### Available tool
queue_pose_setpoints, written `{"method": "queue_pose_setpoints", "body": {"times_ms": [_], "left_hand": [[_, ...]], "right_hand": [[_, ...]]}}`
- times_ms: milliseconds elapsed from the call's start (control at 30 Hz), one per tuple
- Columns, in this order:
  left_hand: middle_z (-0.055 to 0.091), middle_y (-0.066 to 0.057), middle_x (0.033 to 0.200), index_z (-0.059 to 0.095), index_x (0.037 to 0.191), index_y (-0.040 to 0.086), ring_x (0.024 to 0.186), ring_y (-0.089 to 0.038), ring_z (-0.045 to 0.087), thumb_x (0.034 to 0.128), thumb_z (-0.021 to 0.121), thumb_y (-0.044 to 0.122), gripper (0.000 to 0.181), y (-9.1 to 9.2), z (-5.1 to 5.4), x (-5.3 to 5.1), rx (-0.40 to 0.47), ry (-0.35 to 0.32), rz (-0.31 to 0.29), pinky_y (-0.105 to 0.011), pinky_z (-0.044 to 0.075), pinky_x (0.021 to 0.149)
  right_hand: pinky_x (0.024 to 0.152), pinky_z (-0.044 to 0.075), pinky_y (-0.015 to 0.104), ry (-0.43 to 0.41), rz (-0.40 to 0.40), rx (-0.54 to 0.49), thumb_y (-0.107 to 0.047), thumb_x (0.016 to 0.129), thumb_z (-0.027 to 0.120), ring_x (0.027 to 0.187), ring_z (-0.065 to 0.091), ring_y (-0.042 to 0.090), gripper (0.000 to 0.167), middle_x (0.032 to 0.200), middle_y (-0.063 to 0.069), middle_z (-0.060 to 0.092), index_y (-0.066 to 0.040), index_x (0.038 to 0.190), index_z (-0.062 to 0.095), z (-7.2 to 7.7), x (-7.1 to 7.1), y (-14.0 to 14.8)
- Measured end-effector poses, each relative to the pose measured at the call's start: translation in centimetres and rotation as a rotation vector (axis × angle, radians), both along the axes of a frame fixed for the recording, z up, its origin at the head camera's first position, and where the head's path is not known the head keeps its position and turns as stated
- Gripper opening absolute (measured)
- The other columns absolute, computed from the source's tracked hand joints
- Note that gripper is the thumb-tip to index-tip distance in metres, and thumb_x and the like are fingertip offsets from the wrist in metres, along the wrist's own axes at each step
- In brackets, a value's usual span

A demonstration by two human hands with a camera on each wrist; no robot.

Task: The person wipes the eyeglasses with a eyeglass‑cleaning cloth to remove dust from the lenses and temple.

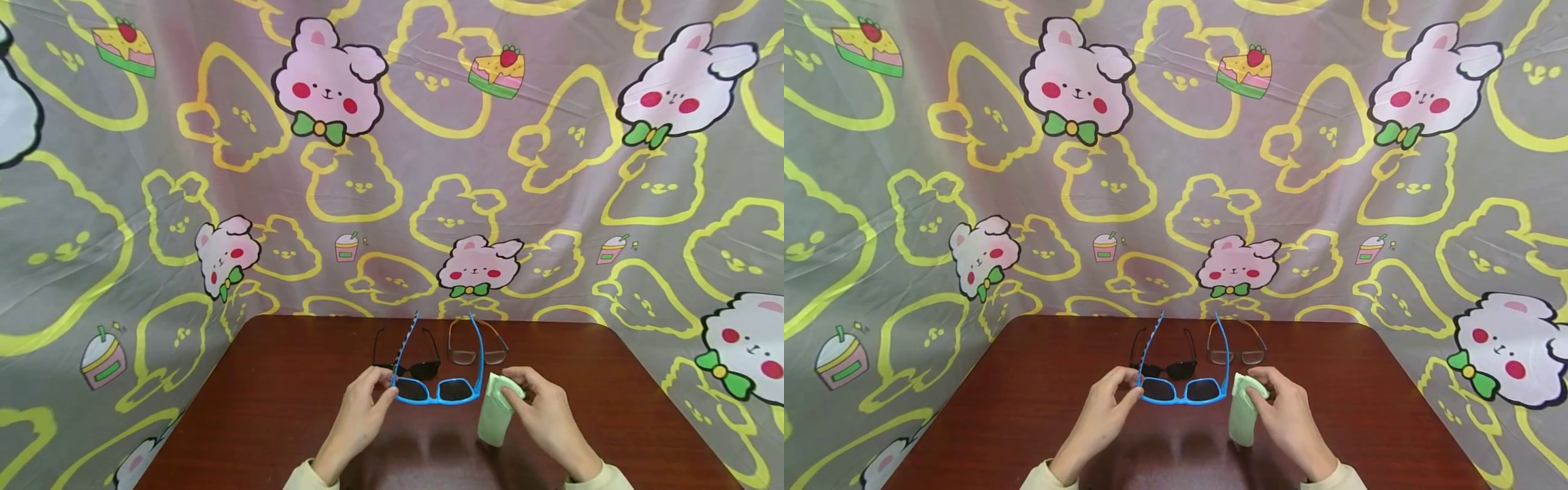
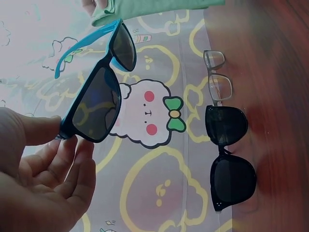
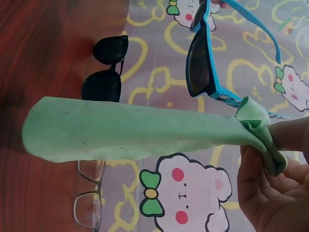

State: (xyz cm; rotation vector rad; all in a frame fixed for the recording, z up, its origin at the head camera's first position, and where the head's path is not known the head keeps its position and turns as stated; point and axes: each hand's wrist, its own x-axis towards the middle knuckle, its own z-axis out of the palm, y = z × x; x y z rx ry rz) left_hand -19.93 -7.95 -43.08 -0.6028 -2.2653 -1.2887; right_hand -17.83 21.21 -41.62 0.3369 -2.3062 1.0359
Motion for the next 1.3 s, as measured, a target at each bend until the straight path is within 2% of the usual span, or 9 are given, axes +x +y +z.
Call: {"method": "queue_pose_setpoints", "body": {"times_ms": [133,233,533,667,867,967,1000,1100,1300], "left_hand": [[0.059,0.005,0.084,0.064,0.093,0.007,0.081,-0.009,0.056,0.0791,0.071,-0.001,0.017,0.1,0.1,0.0,0.014,0.018,0.006,-0.028,0.048,0.075],[0.059,0.005,0.084,0.064,0.093,0.006,0.081,-0.009,0.056,0.079,0.071,0.0,0.017,0.1,0.1,0.0,0.026,0.025,0.011,-0.028,0.047,0.076],[0.061,0.005,0.085,0.064,0.093,0.006,0.08,-0.009,0.057,0.0792,0.071,0.0,0.017,0.5,-0.1,0.1,0.049,0.037,0.002,-0.028,0.047,0.076],[0.06,0.006,0.085,0.065,0.093,0.006,0.08,-0.009,0.057,0.0786,0.071,-0.002,0.018,0.8,-0.2,0.1,0.055,0.064,-0.007,-0.028,0.047,0.075],[0.058,0.009,0.085,0.064,0.093,0.009,0.08,-0.007,0.056,0.0765,0.073,-0.003,0.022,1.2,-0.4,0.3,0.062,0.12,-0.009,-0.026,0.048,0.073],[0.059,0.009,0.085,0.064,0.093,0.008,0.079,-0.006,0.057,0.076,0.075,-0.003,0.023,1.4,-0.5,0.3,0.059,0.139,-0.01,-0.025,0.048,0.072],[0.059,0.008,0.085,0.064,0.093,0.007,0.078,-0.006,0.057,0.0757,0.075,-0.003,0.023,1.5,-0.5,0.3,0.058,0.146,-0.012,-0.025,0.048,0.072],[0.059,0.009,0.085,0.064,0.093,0.007,0.078,-0.006,0.057,0.0758,0.075,-0.002,0.022,1.7,-0.6,0.4,0.051,0.147,-0.014,-0.025,0.048,0.071],[0.058,0.012,0.085,0.065,0.094,0.01,0.079,-0.005,0.056,0.0776,0.075,0.003,0.021,2.0,-0.6,0.6,0.046,0.104,-0.024,-0.025,0.049,0.071]], "right_hand": [[0.052,0.041,0.015,0.116,0.047,-0.004,0.01,0.071,0.076,0.061,0.05,0.001,0.029,0.078,-0.008,0.063,-0.012,0.089,0.069,-0.2,-0.1,-0.1],[0.051,0.037,0.013,0.212,0.101,0.004,0.014,0.069,0.075,0.06,0.047,0.001,0.033,0.08,-0.007,0.061,-0.01,0.089,0.069,-0.3,-0.3,-0.1],[0.053,0.036,0.012,0.306,0.133,0.042,0.014,0.068,0.074,0.062,0.044,0.0,0.032,0.082,-0.005,0.059,-0.007,0.091,0.069,-0.6,-0.7,-0.3],[0.053,0.036,0.011,0.34,0.093,0.065,0.01,0.066,0.077,0.06,0.044,-0.001,0.033,0.081,-0.005,0.061,-0.008,0.092,0.069,-0.7,-0.7,-0.5],[0.051,0.036,0.013,0.433,-0.024,0.103,0.005,0.058,0.083,0.058,0.045,0.001,0.036,0.074,-0.005,0.06,-0.007,0.087,0.067,-0.8,-0.8,-1.1],[0.052,0.039,0.015,0.466,-0.045,0.118,-0.016,0.073,0.081,0.058,0.05,0.005,0.02,0.075,-0.002,0.063,-0.006,0.085,0.067,-1.0,-0.9,-1.3],[0.053,0.041,0.016,0.483,-0.044,0.125,-0.023,0.079,0.077,0.059,0.052,0.007,0.021,0.075,0.0,0.064,-0.005,0.085,0.068,-1.0,-0.9,-1.4],[0.057,0.044,0.021,0.533,-0.042,0.153,-0.04,0.093,0.057,0.062,0.057,0.011,0.037,0.077,0.0,0.066,-0.006,0.084,0.069,-1.2,-1.0,-1.6],[0.056,0.047,0.027,0.607,-0.024,0.242,-0.036,0.095,0.054,0.065,0.062,0.012,0.034,0.078,-0.004,0.066,-0.009,0.084,0.071,-1.1,-0.9,-1.7]]}}
